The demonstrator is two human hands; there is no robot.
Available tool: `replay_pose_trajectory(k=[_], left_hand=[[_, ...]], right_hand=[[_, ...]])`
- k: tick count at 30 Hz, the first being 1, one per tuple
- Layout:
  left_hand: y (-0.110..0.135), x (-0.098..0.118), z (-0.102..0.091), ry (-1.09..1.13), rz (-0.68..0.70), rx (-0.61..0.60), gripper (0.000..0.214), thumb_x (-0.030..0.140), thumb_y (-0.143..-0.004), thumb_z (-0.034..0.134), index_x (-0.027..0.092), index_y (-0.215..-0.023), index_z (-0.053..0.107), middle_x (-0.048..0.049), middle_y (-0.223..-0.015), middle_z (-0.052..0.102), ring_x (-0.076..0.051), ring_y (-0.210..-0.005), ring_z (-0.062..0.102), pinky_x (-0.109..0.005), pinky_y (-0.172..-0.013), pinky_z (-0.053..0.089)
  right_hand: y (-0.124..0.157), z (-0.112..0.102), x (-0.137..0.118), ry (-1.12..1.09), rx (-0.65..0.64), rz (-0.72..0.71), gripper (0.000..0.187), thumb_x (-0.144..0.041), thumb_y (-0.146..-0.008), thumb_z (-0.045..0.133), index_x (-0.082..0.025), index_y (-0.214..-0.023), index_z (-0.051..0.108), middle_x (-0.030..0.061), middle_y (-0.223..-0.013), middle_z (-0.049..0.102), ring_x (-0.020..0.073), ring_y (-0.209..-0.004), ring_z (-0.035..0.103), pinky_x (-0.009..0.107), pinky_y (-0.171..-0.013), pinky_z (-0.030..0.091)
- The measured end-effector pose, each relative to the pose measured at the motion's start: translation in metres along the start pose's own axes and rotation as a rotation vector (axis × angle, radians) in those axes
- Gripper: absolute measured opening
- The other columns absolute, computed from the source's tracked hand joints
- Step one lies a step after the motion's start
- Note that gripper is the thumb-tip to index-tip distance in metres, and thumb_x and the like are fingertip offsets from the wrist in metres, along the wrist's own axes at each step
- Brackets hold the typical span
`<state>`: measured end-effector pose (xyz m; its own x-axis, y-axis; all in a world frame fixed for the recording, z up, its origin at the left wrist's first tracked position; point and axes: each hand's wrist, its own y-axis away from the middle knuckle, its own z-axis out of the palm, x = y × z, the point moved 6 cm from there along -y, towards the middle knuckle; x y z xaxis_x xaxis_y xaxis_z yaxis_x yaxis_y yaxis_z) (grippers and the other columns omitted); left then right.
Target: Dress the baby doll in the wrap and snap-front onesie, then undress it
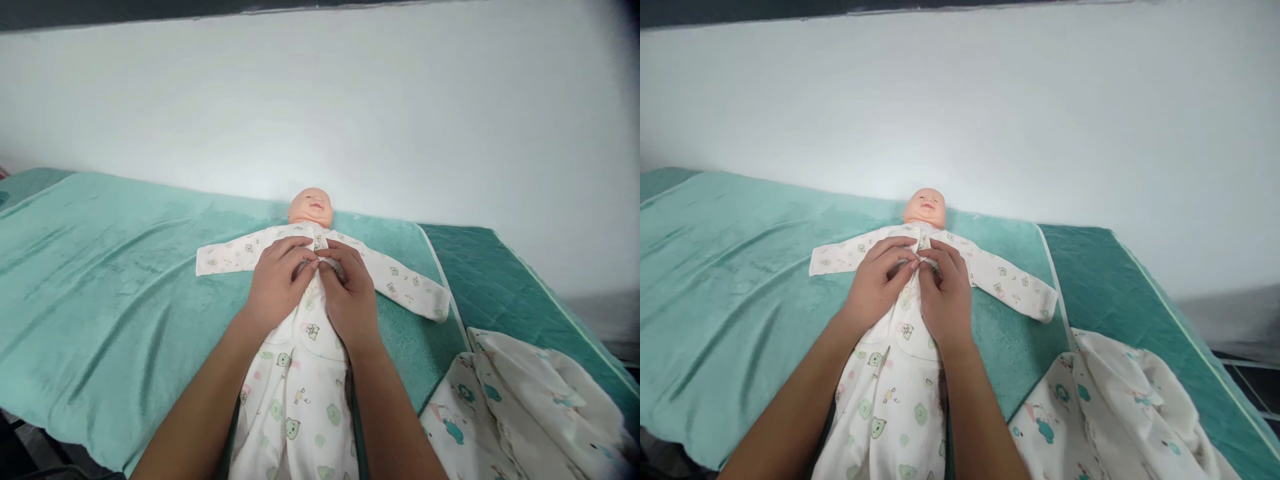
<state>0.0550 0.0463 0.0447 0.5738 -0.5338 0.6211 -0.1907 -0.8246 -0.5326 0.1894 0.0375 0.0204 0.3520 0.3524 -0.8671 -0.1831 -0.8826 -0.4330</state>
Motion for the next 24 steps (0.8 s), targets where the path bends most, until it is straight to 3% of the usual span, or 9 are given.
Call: replay_pose_trajectory(k=[24], left_hand=[[-0.0004, 0.0003, 0.0001, -0.01, -0.009, -0.011, 0.013, 0.023, -0.096, 0.055, 0.024, -0.093, 0.067, -0.0036, -0.124, 0.068, -0.021, -0.121, 0.06, -0.041, -0.105, 0.048]], right_hand=[[-0.0003, 0.0004, -0.0005, -0.002, -0.001, -0.012, 0.018, -0.023, -0.09, 0.054, -0.026, -0.099, 0.069, 0.0056, -0.126, 0.064, 0.0236, -0.121, 0.057, 0.046, -0.104, 0.046]])
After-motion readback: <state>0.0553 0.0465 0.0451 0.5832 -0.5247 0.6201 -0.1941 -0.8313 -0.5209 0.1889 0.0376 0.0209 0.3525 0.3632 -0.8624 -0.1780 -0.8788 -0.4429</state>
